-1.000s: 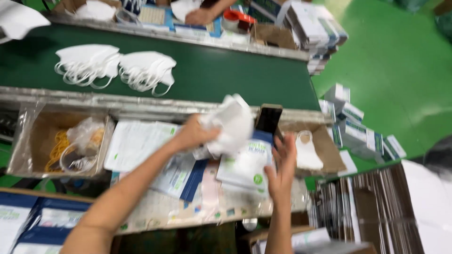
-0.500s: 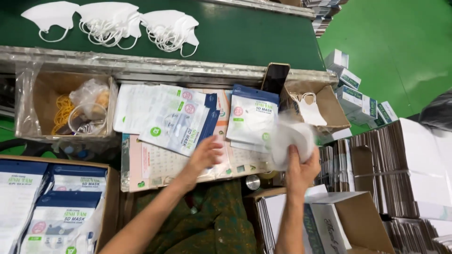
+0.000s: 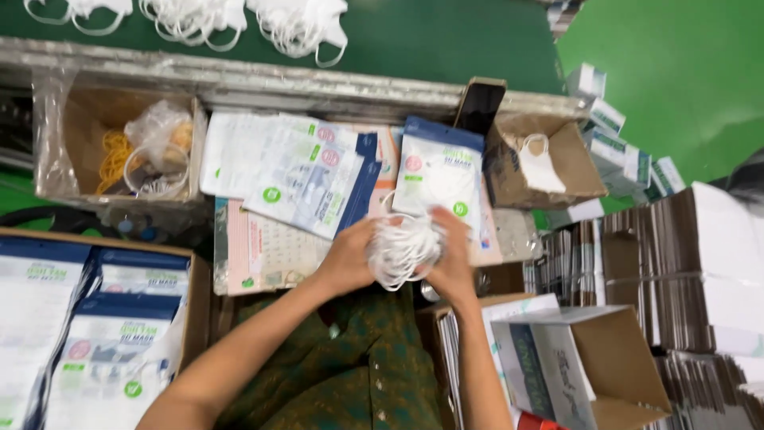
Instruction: The recorder is packaging face masks into plastic sleeves and then into cardboard boxes at an assembly line.
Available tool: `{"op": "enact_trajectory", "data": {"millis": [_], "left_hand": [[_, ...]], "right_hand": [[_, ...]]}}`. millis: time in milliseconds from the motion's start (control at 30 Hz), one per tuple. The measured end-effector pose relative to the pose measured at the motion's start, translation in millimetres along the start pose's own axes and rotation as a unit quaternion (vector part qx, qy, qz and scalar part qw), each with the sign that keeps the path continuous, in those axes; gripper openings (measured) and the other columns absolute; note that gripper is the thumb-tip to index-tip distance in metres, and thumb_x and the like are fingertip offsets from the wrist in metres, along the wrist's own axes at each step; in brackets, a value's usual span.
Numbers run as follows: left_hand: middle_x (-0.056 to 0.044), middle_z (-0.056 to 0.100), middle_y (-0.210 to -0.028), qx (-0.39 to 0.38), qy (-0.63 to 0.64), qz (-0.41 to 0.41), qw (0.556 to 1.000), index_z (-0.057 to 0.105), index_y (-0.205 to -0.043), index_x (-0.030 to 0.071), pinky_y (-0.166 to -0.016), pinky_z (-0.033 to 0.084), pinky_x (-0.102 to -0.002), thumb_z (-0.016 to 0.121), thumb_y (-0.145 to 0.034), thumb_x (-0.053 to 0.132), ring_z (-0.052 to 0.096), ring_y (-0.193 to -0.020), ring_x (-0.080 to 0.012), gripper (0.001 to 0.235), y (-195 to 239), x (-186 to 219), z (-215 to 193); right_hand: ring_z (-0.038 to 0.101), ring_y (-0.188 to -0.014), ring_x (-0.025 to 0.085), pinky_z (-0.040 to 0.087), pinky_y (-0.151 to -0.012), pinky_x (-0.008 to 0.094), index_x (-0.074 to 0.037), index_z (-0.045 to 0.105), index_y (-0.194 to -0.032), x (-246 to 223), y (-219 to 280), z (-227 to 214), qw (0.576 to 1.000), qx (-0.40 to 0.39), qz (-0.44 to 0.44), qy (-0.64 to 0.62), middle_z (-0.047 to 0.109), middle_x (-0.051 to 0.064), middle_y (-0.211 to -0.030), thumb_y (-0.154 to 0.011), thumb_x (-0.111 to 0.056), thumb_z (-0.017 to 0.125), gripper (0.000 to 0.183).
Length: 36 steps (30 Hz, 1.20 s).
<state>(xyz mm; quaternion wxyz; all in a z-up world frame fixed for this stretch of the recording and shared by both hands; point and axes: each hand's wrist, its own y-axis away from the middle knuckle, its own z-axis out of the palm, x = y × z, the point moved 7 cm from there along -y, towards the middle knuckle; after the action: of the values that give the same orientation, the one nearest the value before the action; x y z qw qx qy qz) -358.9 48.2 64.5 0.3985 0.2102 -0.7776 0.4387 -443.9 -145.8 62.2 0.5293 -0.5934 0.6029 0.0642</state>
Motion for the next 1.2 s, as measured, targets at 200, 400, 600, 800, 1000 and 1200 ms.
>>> {"op": "enact_trajectory", "data": {"millis": [200,400,600,800,1000,1200], "left_hand": [[-0.022,0.072,-0.089,-0.073,-0.076,-0.051,0.993,0.058,-0.136,0.008,-0.073,0.057,-0.046,0.088,-0.068,0.03,0.071,-0.082,-0.0407,0.078,-10.9,-13.1,17.3],[-0.017,0.073,-0.089,-0.161,-0.044,-0.031,0.985,0.061,-0.13,0.014,-0.071,0.057,-0.046,0.08,-0.075,0.025,0.072,-0.082,-0.0366,0.059,-4.1,-26.1,30.1],[-0.012,0.075,-0.088,-0.314,-0.027,0.005,0.949,0.078,-0.101,0.017,-0.071,0.054,-0.044,0.079,-0.079,0.022,0.072,-0.082,-0.0325,0.023,-6.7,-0.2,42.5],[-0.01,0.07,-0.102,0.11,-0.101,-0.029,0.988,0.073,-0.102,0.007,-0.085,0.051,-0.043,0.079,-0.082,0.016,0.063,-0.1,-0.0315,0.023,-40.9,-16.8,-17.3],[-0.012,0.059,-0.084,0.104,-0.379,-0.028,0.919,0.073,-0.091,0.002,-0.073,0.045,-0.046,0.083,-0.072,0.024,0.057,-0.084,-0.0327,0.031,-27.6,-74.5,-19.9],[-0.014,0.061,-0.08,0.061,-0.374,-0.054,0.924,0.077,-0.09,0.005,-0.071,0.048,-0.047,0.08,-0.079,0.023,0.059,-0.082,-0.034,0.021,-52.4,-91.8,-38.0]], "right_hand": [[0.074,-0.114,0.018,0.057,-0.1,0.032,-0.008,0.063,-0.137,46.4,16.3,42.1,0.966,-0.199,0.163,-0.022,0.076,0.012,-0.128,-0.077,-0.014,0.086,0.064],[0.067,-0.123,0.022,0.053,-0.101,0.034,-0.009,0.053,-0.143,37.6,16.4,49.3,0.974,-0.208,0.072,-0.053,0.062,0.02,-0.144,-0.075,-0.013,0.086,0.075],[0.064,-0.115,0.028,0.052,-0.095,0.04,-0.006,0.036,-0.155,53.6,28.3,56.2,0.957,-0.206,0.164,-0.119,0.062,0.016,-0.134,-0.076,-0.025,0.079,0.092],[0.065,-0.111,0.027,0.051,-0.099,0.038,-0.001,0.062,-0.132,69.2,37.9,47.8,0.98,-0.139,0.141,0.011,0.07,0.013,-0.122,-0.09,-0.017,0.078,0.048],[0.071,-0.1,0.023,0.058,-0.089,0.035,0.006,0.058,-0.127,35.2,21.8,11.1,0.921,0.06,0.332,-0.198,0.071,0.015,-0.116,-0.076,-0.013,0.085,0.061],[0.07,-0.098,0.024,0.058,-0.086,0.033,0.01,0.062,-0.125,17.6,9.4,14.2,0.925,0.036,0.307,-0.219,0.072,0.016,-0.115,-0.074,-0.007,0.084,0.058]]}}
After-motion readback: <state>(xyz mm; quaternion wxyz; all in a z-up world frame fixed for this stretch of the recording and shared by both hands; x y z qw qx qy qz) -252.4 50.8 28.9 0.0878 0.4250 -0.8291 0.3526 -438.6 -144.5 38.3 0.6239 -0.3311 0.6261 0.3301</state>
